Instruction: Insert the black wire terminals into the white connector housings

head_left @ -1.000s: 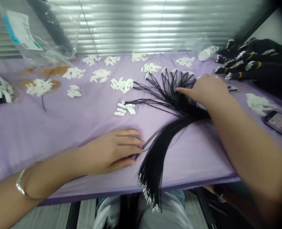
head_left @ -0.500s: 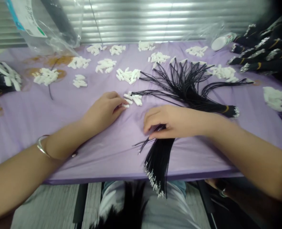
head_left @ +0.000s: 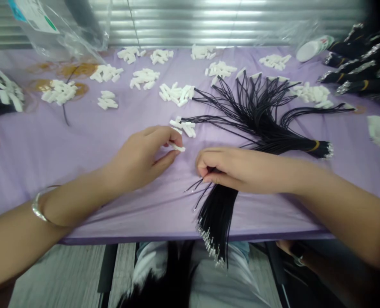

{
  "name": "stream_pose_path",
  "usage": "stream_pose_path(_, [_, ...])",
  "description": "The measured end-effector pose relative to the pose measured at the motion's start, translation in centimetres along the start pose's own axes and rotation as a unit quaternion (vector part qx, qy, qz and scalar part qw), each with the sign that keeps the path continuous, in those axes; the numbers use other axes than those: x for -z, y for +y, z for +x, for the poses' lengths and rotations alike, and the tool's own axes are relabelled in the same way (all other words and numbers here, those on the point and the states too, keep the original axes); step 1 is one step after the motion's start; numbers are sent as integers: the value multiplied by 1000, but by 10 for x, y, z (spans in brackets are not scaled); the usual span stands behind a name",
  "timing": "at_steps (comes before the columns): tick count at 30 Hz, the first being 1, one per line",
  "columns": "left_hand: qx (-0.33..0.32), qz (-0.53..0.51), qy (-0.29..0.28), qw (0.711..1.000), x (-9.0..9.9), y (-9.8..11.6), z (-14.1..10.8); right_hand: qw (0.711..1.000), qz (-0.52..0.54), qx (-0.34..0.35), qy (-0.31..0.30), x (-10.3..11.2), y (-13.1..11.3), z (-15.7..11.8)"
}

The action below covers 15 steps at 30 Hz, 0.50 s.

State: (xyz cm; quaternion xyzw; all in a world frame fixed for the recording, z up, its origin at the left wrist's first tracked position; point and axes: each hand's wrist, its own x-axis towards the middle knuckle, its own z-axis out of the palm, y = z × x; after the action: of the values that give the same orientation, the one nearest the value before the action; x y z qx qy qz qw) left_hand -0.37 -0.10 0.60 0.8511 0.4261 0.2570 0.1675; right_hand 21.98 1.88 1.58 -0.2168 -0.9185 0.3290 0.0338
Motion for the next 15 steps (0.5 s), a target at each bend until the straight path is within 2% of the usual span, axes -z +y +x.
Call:
stream_pose_path(3, [74, -174, -7, 982, -3, 5, -2, 995, 50, -20, 83, -1, 0, 1])
stream_pose_path(7, [171, -378, -12, 910, -7, 7, 0, 979, 119, -4, 168, -3, -3, 5])
stream_pose_path(11, [229, -477, -13, 848, -8, 5, 2, 966, 128, -35, 221, -7, -4, 8])
stream_pose_path(15, [250, -506, -7, 826, -6, 4, 2, 958, 132, -66, 247, -9, -3, 9])
